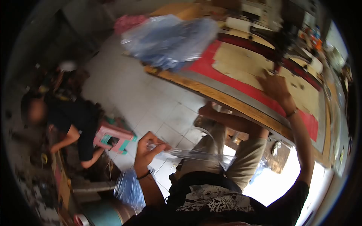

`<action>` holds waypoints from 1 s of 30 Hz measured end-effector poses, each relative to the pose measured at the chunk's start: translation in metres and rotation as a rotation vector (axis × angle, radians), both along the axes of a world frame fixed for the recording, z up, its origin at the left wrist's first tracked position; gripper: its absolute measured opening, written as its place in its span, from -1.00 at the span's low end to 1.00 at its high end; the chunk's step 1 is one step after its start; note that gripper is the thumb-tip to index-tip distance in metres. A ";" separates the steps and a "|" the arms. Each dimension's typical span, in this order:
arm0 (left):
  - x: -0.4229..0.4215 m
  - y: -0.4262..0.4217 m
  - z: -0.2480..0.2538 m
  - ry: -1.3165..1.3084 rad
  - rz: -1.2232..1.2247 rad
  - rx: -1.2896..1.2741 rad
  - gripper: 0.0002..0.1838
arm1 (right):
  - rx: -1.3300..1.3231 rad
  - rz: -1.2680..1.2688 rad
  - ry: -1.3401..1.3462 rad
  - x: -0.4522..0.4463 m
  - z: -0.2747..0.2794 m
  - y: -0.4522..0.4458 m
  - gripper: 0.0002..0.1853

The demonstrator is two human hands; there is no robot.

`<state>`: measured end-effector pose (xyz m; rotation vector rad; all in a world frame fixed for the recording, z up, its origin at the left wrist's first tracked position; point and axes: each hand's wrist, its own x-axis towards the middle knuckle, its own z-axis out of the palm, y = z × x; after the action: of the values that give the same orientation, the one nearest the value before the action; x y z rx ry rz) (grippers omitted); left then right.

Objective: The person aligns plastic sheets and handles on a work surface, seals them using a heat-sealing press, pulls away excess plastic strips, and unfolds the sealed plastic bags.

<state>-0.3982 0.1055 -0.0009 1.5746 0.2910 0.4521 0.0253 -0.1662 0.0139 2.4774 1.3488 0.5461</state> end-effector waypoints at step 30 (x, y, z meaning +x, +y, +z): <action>0.032 0.015 0.024 -0.421 0.134 -0.098 -0.70 | 0.686 0.617 1.383 -0.116 0.052 0.044 -0.09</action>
<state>-0.3658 0.1206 0.0233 1.3313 0.0930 0.8453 -0.0907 -0.1219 0.0656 2.9540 2.7960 -1.0738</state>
